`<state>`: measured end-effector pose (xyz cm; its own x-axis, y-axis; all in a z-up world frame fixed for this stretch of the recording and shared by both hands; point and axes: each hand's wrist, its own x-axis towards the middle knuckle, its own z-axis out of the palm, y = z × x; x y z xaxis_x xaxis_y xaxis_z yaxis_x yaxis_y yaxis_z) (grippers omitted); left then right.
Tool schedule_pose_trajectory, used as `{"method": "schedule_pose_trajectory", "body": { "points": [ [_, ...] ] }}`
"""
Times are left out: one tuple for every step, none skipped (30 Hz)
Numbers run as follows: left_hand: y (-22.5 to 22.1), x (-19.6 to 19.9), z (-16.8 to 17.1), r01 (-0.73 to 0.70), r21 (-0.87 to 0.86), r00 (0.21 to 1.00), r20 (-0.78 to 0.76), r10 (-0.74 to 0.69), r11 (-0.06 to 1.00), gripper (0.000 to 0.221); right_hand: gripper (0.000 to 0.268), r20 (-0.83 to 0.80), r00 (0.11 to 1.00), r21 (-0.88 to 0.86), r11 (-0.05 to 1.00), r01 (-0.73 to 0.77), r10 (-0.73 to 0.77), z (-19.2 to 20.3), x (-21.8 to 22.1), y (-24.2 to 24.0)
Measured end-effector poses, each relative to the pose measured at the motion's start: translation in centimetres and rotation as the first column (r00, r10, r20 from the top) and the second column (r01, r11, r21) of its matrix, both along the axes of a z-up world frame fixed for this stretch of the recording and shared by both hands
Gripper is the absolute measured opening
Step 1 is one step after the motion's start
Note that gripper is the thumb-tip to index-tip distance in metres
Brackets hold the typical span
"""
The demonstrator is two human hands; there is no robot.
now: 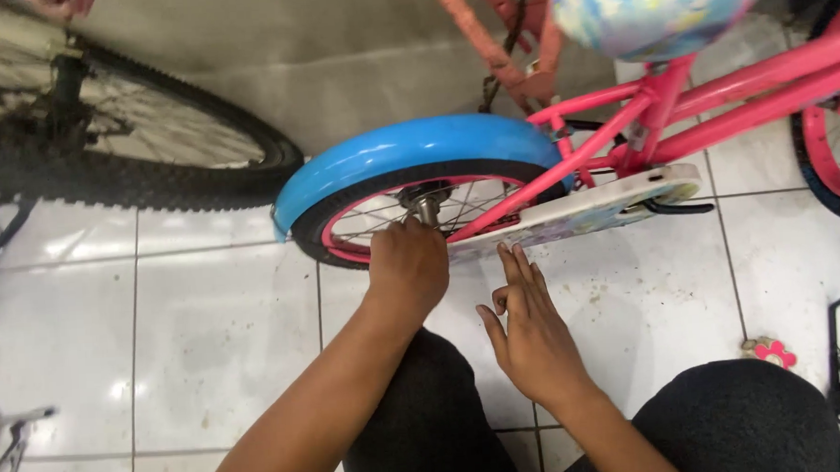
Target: Attempting to align and secure a plastic chain guard onto a child's bicycle using small screws and nuts.
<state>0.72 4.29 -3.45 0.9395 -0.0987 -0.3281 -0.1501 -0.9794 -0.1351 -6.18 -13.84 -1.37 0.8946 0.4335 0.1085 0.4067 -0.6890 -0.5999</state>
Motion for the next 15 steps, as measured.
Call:
{"method": "schedule_pose_trajectory", "body": {
  "points": [
    [-0.7, 0.2, -0.2, 0.014, 0.001, 1.0, 0.002, -0.014, 1.0, 0.031, 0.021, 0.002, 1.0, 0.001, 1.0, 0.014, -0.014, 0.4, 0.5, -0.8],
    [-1.5, 0.3, -0.4, 0.082, 0.019, 0.997, -0.004, -0.082, 0.996, 0.026, 0.02, 0.001, 1.0, -0.058, 0.998, -0.004, 0.004, 0.7, 1.0, -1.7],
    [-2.2, 0.0, -0.6, 0.145, 0.038, 0.989, -0.021, -0.144, 0.989, 0.023, 0.02, -0.012, 1.0, -0.116, 0.993, -0.028, 0.027, 1.0, 1.0, -2.5],
    [-2.7, -0.2, -0.4, 0.154, 0.039, 0.988, -0.029, -0.153, 0.987, 0.023, 0.02, -0.019, 1.0, -0.113, 0.993, -0.02, 0.018, 1.3, 1.2, -3.1],
    [-3.5, -0.2, -0.1, 0.199, 0.046, 0.98, -0.033, -0.197, 0.979, 0.019, 0.018, -0.021, 1.0, -0.174, 0.985, -0.015, 0.011, 1.6, 1.3, -3.9],
    [-4.4, -0.3, 0.2, 0.243, 0.053, 0.97, -0.038, -0.241, 0.969, 0.016, 0.016, -0.023, 1.0, -0.234, 0.972, -0.01, 0.005, 2.0, 1.4, -4.8],
    [-5.4, -0.5, 0.4, 0.255, 0.055, 0.967, -0.031, -0.254, 0.965, 0.016, 0.016, -0.016, 1.0, -0.233, 0.972, 0.004, -0.008, 1.8, 1.1, -5.5],
    [-6.4, -0.9, 0.7, 0.325, 0.047, 0.945, -0.043, -0.324, 0.944, 0.017, 0.016, -0.073, 0.996, -0.233, 0.972, 0.035, -0.053, 1.7, 0.7, -6.2],
    [-7.1, -1.0, 1.1, 0.388, 0.045, 0.921, -0.051, -0.386, 0.92, 0.02, 0.015, -0.125, 0.988, -0.228, 0.972, 0.061, -0.092, 1.5, 0.6, -6.7],
    [-7.9, -0.4, 1.3, 0.394, 0.057, 0.919, -0.042, -0.392, 0.917, 0.02, 0.015, -0.113, 0.989, -0.22, 0.973, 0.071, -0.098, 1.4, 0.8, -7.2],
    [-8.8, -0.6, 1.4, 0.444, 0.034, 0.895, -0.051, -0.442, 0.895, 0.02, 0.016, -0.17, 0.978, -0.226, 0.971, 0.079, -0.12, 1.3, 0.1, -7.7],
    [-9.7, -0.9, 1.3, 0.493, 0.011, 0.869, -0.06, -0.491, 0.87, 0.021, 0.016, -0.226, 0.964, -0.231, 0.969, 0.087, -0.141, 1.2, -0.5, -8.3],
    [-10.7, -1.4, 0.9, 0.51, 0.005, 0.859, -0.066, -0.508, 0.86, 0.021, 0.016, -0.234, 0.959, -0.234, 0.967, 0.104, -0.16, 1.7, -0.8, -8.5],
    [-11.6, -1.8, 0.5, 0.558, 0.007, 0.828, -0.065, -0.557, 0.83, 0.02, 0.015, -0.277, 0.947, -0.223, 0.969, 0.103, -0.164, 2.3, -1.0, -8.9],
    [-12.7, -1.5, 0.2, 0.605, 0.018, 0.796, -0.046, -0.604, 0.796, 0.02, 0.013, -0.301, 0.939, -0.211, 0.972, 0.107, -0.168, 2.8, -0.5, -9.3]
  ]
}}
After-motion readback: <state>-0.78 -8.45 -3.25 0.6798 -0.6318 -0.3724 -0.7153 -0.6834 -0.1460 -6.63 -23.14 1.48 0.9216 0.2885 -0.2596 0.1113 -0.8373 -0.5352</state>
